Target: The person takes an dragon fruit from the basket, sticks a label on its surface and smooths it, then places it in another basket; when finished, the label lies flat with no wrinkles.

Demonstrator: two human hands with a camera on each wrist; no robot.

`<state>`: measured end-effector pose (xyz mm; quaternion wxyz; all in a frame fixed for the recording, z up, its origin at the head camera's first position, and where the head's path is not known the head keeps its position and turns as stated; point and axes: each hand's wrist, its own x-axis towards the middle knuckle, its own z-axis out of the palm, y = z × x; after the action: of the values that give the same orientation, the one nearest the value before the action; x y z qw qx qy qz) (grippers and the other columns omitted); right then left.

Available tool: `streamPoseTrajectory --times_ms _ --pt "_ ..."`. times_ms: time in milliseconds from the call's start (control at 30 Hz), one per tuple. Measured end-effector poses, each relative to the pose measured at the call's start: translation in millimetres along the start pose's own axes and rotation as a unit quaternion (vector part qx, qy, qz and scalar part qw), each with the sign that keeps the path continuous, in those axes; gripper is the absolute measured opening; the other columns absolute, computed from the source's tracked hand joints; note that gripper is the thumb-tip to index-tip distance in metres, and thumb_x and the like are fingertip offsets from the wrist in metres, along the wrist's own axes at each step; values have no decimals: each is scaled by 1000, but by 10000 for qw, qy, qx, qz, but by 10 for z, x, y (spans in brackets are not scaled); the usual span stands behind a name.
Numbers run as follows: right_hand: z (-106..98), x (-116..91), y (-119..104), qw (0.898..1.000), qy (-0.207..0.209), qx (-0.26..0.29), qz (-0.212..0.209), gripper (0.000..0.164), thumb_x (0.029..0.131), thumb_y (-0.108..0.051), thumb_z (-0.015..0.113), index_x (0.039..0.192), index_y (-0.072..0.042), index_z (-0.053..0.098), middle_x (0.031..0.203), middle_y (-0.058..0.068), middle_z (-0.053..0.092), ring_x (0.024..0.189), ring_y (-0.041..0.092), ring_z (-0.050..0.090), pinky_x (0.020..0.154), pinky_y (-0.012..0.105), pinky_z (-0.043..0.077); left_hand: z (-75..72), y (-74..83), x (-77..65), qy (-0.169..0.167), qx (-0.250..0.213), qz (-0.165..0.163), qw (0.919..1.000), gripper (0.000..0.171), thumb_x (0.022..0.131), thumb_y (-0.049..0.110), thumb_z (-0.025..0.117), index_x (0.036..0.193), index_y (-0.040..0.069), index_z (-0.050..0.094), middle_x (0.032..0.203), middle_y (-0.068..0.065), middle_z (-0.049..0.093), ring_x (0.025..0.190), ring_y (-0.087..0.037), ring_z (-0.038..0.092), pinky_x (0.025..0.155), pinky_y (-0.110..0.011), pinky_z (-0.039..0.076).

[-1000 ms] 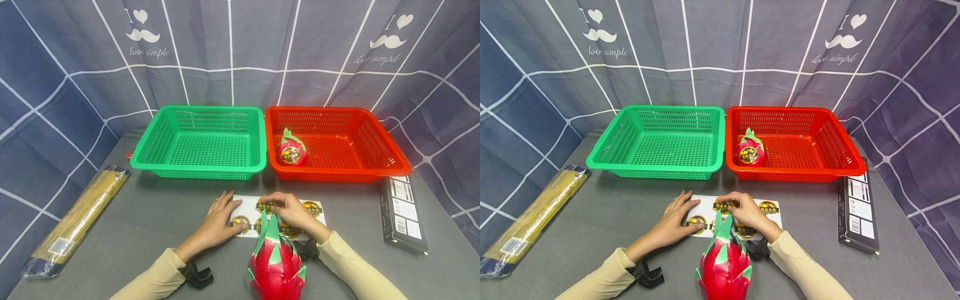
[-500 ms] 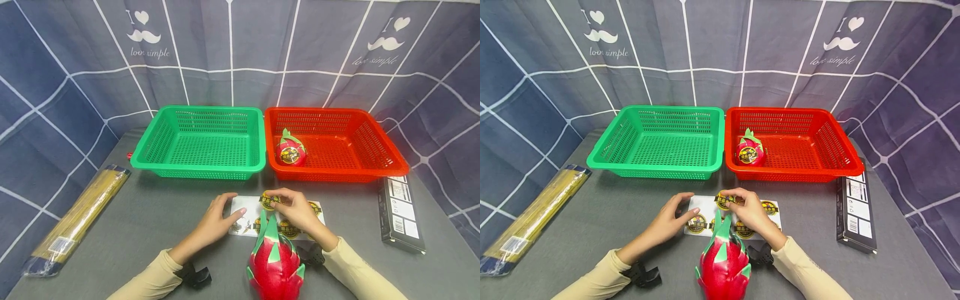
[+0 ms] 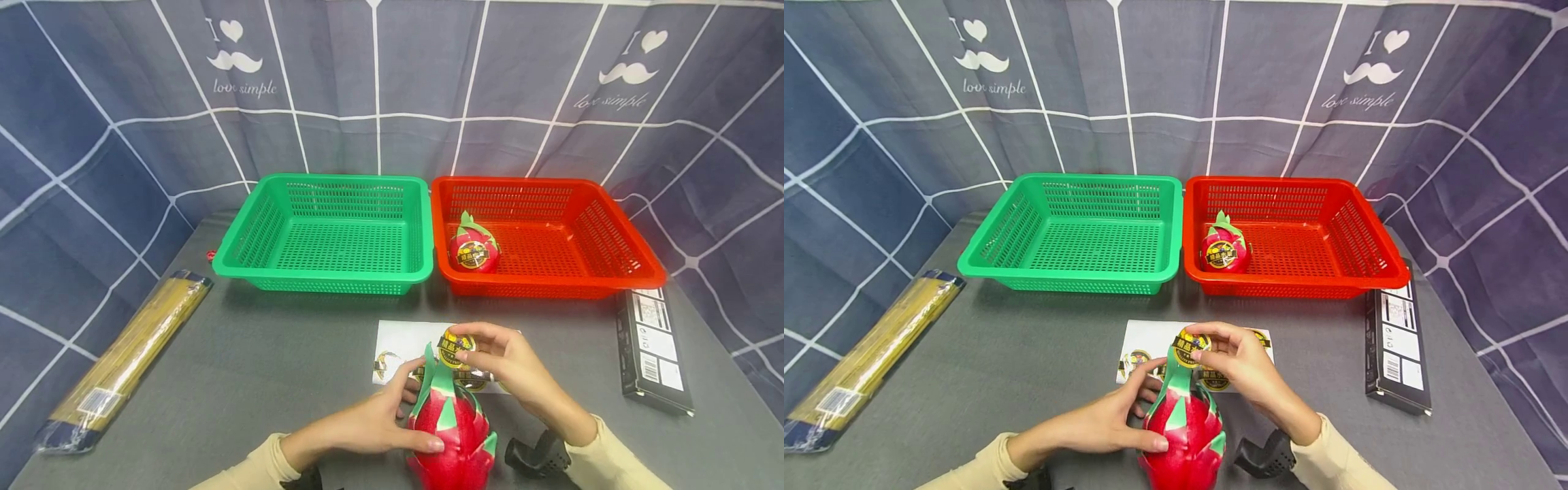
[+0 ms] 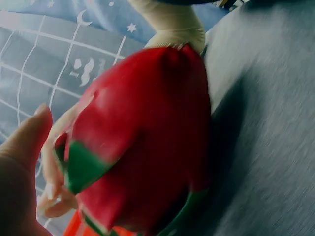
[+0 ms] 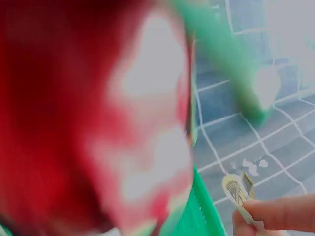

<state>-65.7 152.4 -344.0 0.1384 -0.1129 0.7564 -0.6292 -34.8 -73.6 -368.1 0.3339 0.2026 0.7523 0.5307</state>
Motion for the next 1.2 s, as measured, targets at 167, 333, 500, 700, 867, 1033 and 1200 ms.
streamPoseTrajectory --times_ms 167,333,500,700,867,1033,1200 --pt "2 -116 -37 9983 -239 507 137 39 81 -9 64 117 4 54 100 -9 65 86 8 64 73 30 53 96 -22 4 -201 -355 -9 9992 92 70 35 76 138 33 14 121 3 43 105 -11 47 74 -22 50" --pt "9 -204 -25 9965 -402 602 421 37 82 -12 63 117 -3 56 100 -9 66 87 8 64 76 28 53 175 -35 6 -58 -428 120 9990 92 68 35 77 137 35 15 122 7 45 108 -7 47 75 -21 50" --pt "11 -275 6 9967 -415 561 415 38 81 -12 64 117 -3 56 107 -12 64 92 6 62 80 23 50 259 -49 21 281 -490 290 9980 91 70 37 75 138 32 14 122 6 46 108 -6 49 76 -20 49" --pt "33 -336 19 9973 -445 553 195 37 81 -10 63 116 1 56 109 -12 61 95 5 61 80 22 49 385 -4 17 862 -353 64 9956 94 67 44 75 138 34 15 121 7 45 106 -8 49 72 -21 50" --pt "51 -355 20 9972 -432 605 124 36 81 -8 63 116 1 56 110 -11 61 96 5 60 80 22 49 416 45 8 1088 -36 -126 9940 97 64 46 77 139 35 17 119 4 45 104 -9 50 72 -23 50" --pt "44 -364 7 9978 -391 538 68 36 81 -8 63 116 2 56 110 -12 62 97 4 60 80 22 49 404 61 13 1021 -324 -144 9941 94 64 41 77 138 32 21 120 2 46 102 -11 51 72 -25 51" --pt "10 -358 -15 9983 -252 501 183 37 82 -9 63 116 1 56 106 -11 64 95 6 62 80 23 49 406 77 19 1006 -534 -193 9933 94 65 39 77 139 29 19 118 3 47 102 -12 52 74 -26 50"
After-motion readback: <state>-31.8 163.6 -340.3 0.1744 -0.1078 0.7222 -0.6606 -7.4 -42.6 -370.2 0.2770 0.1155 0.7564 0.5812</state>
